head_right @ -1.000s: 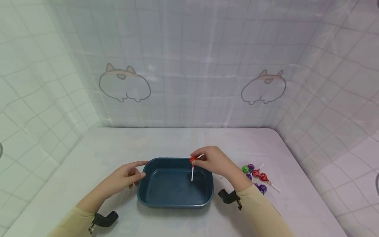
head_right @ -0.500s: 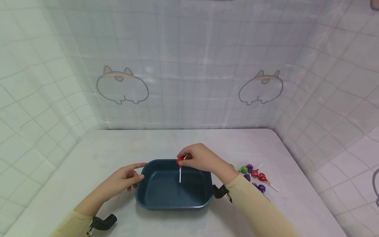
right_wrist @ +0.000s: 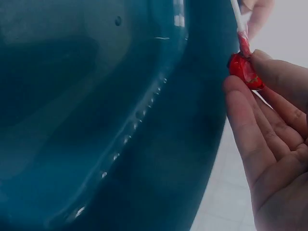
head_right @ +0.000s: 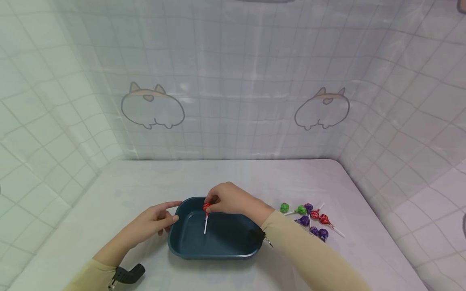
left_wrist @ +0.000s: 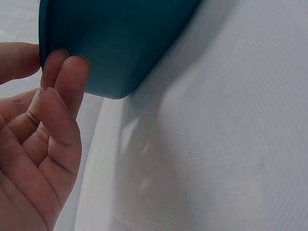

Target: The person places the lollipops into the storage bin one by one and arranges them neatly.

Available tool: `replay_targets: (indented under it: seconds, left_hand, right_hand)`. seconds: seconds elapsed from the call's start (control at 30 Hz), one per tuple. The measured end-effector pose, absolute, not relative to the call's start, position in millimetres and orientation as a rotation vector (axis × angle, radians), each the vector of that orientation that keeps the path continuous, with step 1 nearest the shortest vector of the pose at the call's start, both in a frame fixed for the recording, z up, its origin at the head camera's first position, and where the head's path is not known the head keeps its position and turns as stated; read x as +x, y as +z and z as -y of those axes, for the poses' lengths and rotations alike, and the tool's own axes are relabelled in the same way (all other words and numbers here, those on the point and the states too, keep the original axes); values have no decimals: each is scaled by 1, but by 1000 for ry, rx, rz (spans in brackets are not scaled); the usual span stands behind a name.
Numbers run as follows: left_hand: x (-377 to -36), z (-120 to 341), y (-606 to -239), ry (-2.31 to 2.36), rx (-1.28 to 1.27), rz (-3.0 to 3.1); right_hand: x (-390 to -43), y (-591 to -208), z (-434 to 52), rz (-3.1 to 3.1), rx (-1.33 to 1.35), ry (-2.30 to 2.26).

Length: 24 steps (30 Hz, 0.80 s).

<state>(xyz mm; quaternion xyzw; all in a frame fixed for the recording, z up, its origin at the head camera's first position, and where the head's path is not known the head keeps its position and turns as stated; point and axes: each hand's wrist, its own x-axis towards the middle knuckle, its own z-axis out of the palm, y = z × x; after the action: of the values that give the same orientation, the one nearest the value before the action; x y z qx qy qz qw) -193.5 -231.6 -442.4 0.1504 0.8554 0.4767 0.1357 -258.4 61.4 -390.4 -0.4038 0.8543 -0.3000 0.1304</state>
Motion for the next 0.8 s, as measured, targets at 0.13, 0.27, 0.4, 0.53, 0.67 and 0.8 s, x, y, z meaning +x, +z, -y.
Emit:
replay_targets:
  seconds: [0.13,0.27,0.4,0.53,0.67,0.8]
  left_hand:
    - [-194,232,-444,1387,430,-2472]
    - [-193,231,-444,1387,435,-2473]
    - [-194,231,-443,1381,443,-2478]
    - [-193,231,-443,1384,431,-2476]
    - [-193,231,-442,1395,425,-2472]
    - [-194,231,-442,1402,426,-2465]
  right_hand:
    - [-260,-394,-52,-2470,-1186,-851]
    - [-261,-395,-42,-2468,-1185,-816]
    - [-260,-398,-32,-2466,-1197,-774]
    - [-257,-402,-20,-2454,-1228,-735]
    - [-255,-408,-10,-2440,-1237,-707]
    - [-253,-412,-3,-2428,-1227,-697]
